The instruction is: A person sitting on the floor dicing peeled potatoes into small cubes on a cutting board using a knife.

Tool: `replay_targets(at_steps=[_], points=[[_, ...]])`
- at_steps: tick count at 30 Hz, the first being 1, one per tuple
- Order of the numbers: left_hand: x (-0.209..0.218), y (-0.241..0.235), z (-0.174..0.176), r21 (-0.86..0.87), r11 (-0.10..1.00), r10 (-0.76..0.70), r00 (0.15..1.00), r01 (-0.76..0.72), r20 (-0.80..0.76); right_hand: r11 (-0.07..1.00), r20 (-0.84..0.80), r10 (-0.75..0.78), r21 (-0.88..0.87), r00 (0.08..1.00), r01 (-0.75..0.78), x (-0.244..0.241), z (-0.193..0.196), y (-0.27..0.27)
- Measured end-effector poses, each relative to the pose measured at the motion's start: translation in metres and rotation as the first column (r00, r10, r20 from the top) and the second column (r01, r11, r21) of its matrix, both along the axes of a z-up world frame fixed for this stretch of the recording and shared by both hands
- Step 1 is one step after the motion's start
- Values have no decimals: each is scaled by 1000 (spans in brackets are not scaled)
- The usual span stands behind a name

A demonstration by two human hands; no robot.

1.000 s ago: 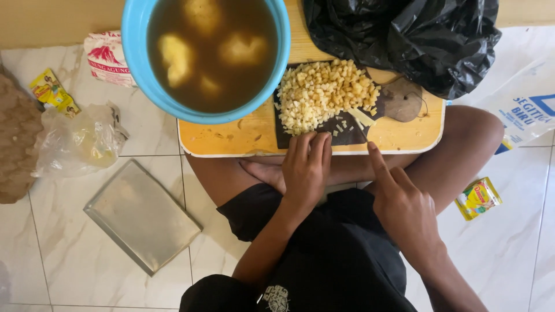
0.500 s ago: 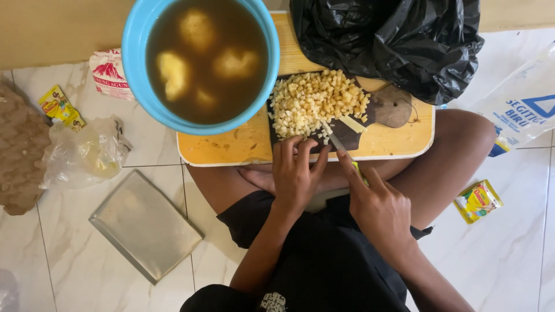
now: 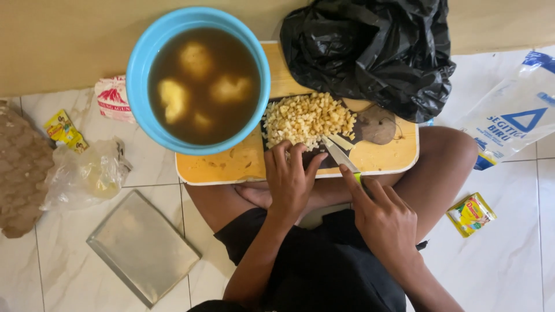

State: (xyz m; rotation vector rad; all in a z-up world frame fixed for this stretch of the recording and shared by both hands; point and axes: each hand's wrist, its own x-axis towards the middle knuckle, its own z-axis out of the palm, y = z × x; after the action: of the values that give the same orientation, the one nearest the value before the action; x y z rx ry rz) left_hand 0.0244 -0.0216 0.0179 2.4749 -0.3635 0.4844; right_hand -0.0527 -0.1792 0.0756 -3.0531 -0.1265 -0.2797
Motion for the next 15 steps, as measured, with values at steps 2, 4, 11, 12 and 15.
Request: replay_targets(at_steps=[2, 4, 11, 12, 15], points=[[4, -5, -1, 24, 1000, 15, 999, -16, 32, 1000, 8, 3, 4, 1000, -3, 3, 1, -2], [6, -6, -2, 48, 998, 38, 997, -42, 64, 1000, 17, 15, 7, 1000, -15, 5, 3, -3], [13, -4, 6, -88, 986, -131, 982, 144, 132, 999, 55, 38, -22, 998, -36, 12, 8, -6], [12, -3, 4, -25, 982, -179, 970, 186, 165, 999, 41, 50, -12, 998, -50, 12, 8, -6], [23, 3, 4, 172, 962, -243, 955, 214, 169, 999, 59, 45, 7, 997, -46, 17, 8, -5]])
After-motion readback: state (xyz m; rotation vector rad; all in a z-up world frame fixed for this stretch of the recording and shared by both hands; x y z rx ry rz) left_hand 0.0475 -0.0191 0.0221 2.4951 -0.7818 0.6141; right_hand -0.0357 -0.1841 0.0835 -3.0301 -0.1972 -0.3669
